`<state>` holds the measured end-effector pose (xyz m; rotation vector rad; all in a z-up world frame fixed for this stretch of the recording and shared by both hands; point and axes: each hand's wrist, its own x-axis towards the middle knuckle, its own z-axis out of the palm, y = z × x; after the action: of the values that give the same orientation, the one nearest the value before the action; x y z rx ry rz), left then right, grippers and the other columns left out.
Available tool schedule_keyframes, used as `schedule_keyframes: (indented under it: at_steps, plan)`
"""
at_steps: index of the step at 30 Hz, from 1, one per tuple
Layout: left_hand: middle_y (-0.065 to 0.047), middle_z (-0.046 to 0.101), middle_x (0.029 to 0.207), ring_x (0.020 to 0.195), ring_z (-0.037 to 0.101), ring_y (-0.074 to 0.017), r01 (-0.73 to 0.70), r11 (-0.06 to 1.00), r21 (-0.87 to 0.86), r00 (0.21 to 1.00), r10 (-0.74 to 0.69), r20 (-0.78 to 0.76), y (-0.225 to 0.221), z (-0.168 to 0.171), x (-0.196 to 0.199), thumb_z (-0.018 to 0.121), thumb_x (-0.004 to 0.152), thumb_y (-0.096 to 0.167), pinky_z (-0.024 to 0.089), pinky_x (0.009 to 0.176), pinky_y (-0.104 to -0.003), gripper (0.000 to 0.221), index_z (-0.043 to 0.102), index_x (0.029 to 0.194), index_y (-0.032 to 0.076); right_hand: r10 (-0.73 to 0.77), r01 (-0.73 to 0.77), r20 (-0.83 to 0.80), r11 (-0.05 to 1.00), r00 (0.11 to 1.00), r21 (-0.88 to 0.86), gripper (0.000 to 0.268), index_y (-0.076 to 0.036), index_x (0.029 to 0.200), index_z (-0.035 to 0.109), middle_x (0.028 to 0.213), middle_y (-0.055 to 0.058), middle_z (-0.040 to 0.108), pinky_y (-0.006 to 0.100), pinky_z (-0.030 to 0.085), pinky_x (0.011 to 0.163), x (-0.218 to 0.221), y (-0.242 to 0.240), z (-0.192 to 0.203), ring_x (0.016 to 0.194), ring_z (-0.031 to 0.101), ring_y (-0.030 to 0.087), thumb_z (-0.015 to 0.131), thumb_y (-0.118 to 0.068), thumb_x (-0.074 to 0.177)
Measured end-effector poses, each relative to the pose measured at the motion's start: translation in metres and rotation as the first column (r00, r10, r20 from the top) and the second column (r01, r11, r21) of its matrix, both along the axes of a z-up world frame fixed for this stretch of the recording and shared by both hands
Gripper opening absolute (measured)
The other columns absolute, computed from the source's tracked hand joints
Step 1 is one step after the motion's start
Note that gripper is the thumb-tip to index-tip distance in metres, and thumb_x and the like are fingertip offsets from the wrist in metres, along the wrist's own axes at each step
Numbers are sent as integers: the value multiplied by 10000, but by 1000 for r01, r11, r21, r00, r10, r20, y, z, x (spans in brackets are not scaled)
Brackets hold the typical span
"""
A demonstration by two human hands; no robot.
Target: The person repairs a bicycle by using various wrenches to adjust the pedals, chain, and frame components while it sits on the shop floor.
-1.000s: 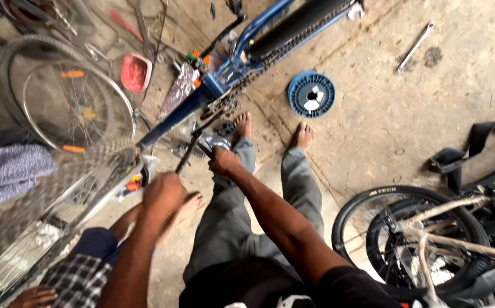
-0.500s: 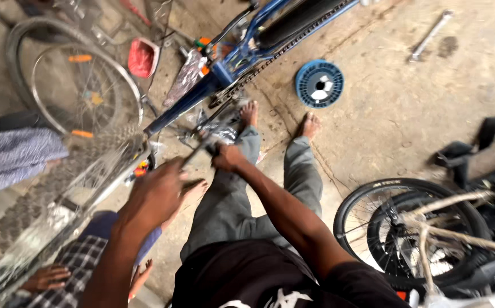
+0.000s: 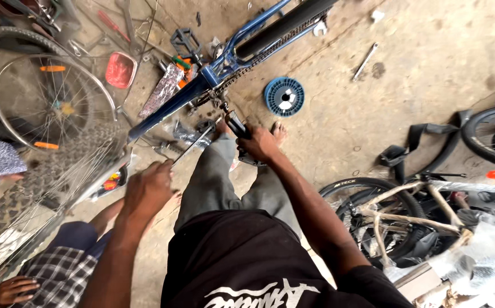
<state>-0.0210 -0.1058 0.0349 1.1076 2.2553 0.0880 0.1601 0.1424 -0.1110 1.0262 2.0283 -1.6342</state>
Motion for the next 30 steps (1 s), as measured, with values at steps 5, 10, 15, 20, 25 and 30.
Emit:
schedule_keyframes:
  at_steps: [5,10,15,20,25,30]
  plan:
    - [-193,720,992,836,702,-432,19,999,-33,999,-20,-33,20,3,-2,594,919,104,561,758,-521,310,708,1205,68,-33,4,198,989,980,145,382,-66,1065,622,946,225,718,511,517,824,-4,-13,10,889,700,389,645,-376,842]
    - [-185,728,1053,908,703,-432,3,999,47,999,-4,32,24,6,-10,579,905,113,555,806,-529,329,704,1208,75,-27,0,170,987,985,162,356,-88,1023,626,932,219,717,514,505,820,-3,-11,0,894,688,391,667,-379,823]
    - [-207,711,1151,932,705,-432,3,1000,7,1000,-4,29,15,3,-7,621,877,112,560,849,-509,391,698,1257,63,-20,-13,189,984,982,175,374,-66,1015,613,936,232,711,515,522,795,2,-17,-10,889,688,393,666,-395,844]
    - [-200,719,1144,947,706,-422,-39,999,17,998,39,46,9,-5,-1,623,924,150,558,865,-502,349,705,1251,59,-24,-4,154,984,988,180,370,-75,1015,631,944,236,713,522,520,801,3,-16,-8,900,685,408,667,-395,833]
    - [-202,730,1124,949,701,-421,-100,990,101,994,94,59,5,-8,5,644,945,187,559,840,-490,304,726,1193,32,-10,-17,163,987,987,161,375,-77,1021,630,924,227,715,521,521,793,2,-14,-5,887,690,396,673,-392,822]
    - [-207,736,1125,974,718,-397,-84,971,222,996,74,51,6,-17,6,653,940,145,577,869,-454,284,733,1169,-2,13,-43,196,988,981,148,368,-82,1007,641,899,195,719,512,519,779,7,-16,-18,861,698,359,676,-411,847]
